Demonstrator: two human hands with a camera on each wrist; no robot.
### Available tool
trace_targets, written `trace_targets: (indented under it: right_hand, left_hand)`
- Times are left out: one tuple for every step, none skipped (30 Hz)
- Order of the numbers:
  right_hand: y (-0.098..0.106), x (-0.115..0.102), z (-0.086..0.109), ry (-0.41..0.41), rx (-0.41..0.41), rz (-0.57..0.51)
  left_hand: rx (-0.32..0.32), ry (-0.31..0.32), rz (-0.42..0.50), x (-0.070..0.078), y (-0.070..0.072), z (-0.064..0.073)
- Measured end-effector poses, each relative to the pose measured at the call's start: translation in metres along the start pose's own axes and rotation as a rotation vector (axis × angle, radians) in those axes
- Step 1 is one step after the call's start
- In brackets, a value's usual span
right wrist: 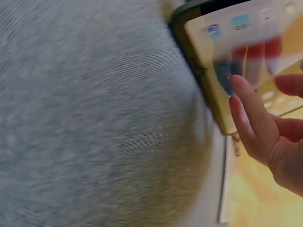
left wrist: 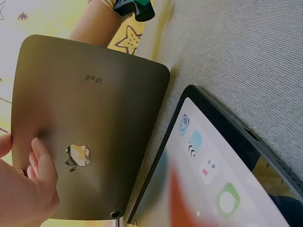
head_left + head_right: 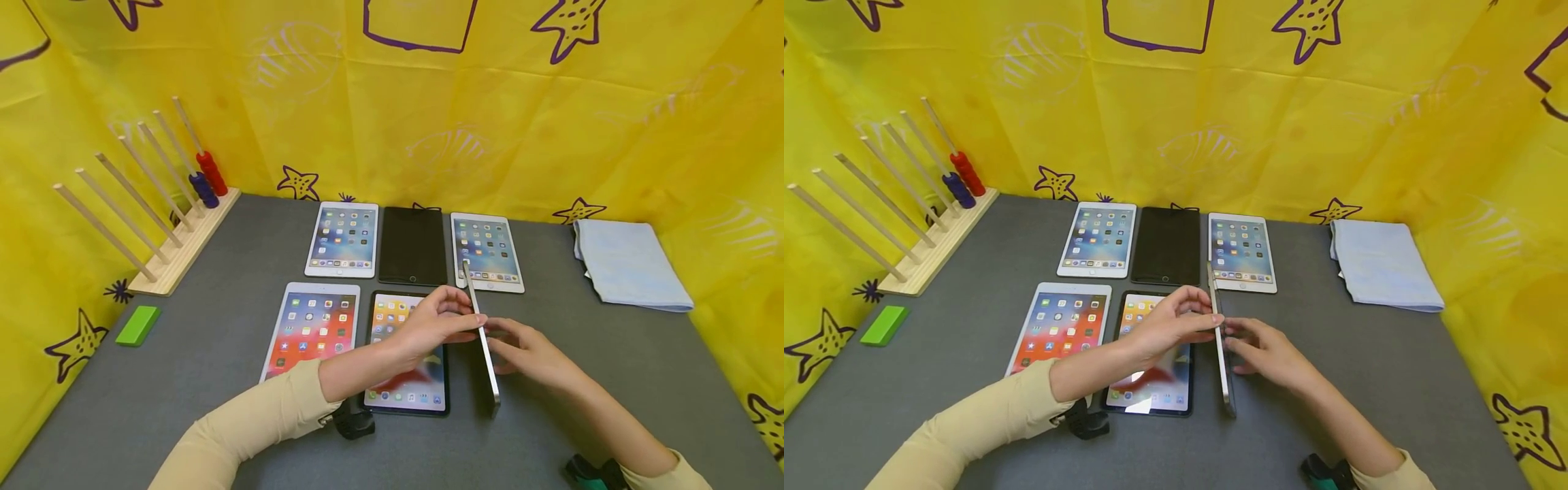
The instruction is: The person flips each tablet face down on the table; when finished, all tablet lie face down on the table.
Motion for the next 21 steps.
trace_targets:
  right_hand:
    - [0.001, -0.003, 0.001, 0.004, 0.003, -0.007]
    - [0.002, -0.007, 0.003, 0.010, 0.009, -0.016]
    - [0.003, -0.011, 0.004, 0.017, 0.018, -0.031]
    - [0.004, -0.015, 0.005, 0.024, 0.028, -0.047]
    - [0.004, -0.019, 0.006, 0.033, 0.039, -0.061]
    - [0.005, -0.023, 0.007, 0.041, 0.052, -0.072]
    - [0.005, -0.026, 0.008, 0.052, 0.060, -0.079]
    - [0.005, -0.029, 0.009, 0.060, 0.066, -0.083]
    - [0.006, -0.032, 0.010, 0.061, 0.072, -0.082]
    - [0.006, -0.034, 0.011, 0.062, 0.075, -0.078]
    - [0.006, -0.036, 0.012, 0.063, 0.075, -0.072]
    - [0.006, -0.038, 0.013, 0.058, 0.073, -0.069]
    - [0.005, -0.039, 0.014, 0.057, 0.069, -0.061]
    - [0.005, -0.039, 0.015, 0.051, 0.069, -0.053]
    - [0.005, -0.040, 0.015, 0.046, 0.068, -0.045]
    - [0.005, -0.040, 0.016, 0.046, 0.067, -0.041]
    - [0.005, -0.040, 0.017, 0.045, 0.069, -0.036]
    - [0.004, -0.040, 0.017, 0.043, 0.071, -0.031]
    - [0.004, -0.040, 0.017, 0.045, 0.073, -0.025]
    - [0.004, -0.039, 0.017, 0.044, 0.076, -0.021]
    - [0.004, -0.039, 0.018, 0.044, 0.078, -0.018]
  left_hand:
    - [-0.001, -0.003, -0.003, 0.000, -0.001, -0.001]
    - [-0.004, -0.006, -0.006, 0.000, -0.002, -0.001]
    - [-0.007, -0.010, -0.009, 0.000, -0.003, -0.002]
    - [-0.007, -0.016, -0.015, 0.000, -0.004, -0.002]
    - [-0.008, -0.016, -0.015, -0.001, -0.005, -0.003]
    - [-0.008, -0.017, -0.017, -0.001, -0.005, -0.003]
    - [-0.006, -0.018, -0.020, -0.001, -0.006, -0.004]
    - [-0.004, -0.018, -0.025, -0.002, -0.006, -0.004]
    - [-0.001, -0.020, -0.031, -0.002, -0.006, -0.004]
    - [0.000, -0.021, -0.036, -0.003, -0.007, -0.005]
    - [0.001, -0.020, -0.041, -0.003, -0.007, -0.005]
    - [0.000, -0.019, -0.044, -0.003, -0.007, -0.005]
    - [-0.001, -0.020, -0.046, -0.003, -0.007, -0.005]
    - [-0.003, -0.020, -0.048, -0.004, -0.008, -0.006]
    - [-0.005, -0.022, -0.050, -0.004, -0.008, -0.006]
    - [-0.006, -0.020, -0.051, -0.004, -0.008, -0.006]
    - [-0.006, -0.018, -0.053, -0.004, -0.008, -0.007]
    - [-0.007, -0.016, -0.055, -0.004, -0.009, -0.007]
    - [-0.006, -0.016, -0.058, -0.004, -0.009, -0.007]
    - [-0.005, -0.014, -0.060, -0.004, -0.009, -0.007]
    - [-0.004, -0.013, -0.059, -0.004, -0.009, -0.008]
Point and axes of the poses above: each hand's wrist, its own z-axis away from the middle knuckle, its own y-axis out of the back of the hand, x = y × z, the point moved 2 cm from there along -z, towards the middle knuckle, and after that the axes turned 2 degrees about x, right-handed, at the moved point
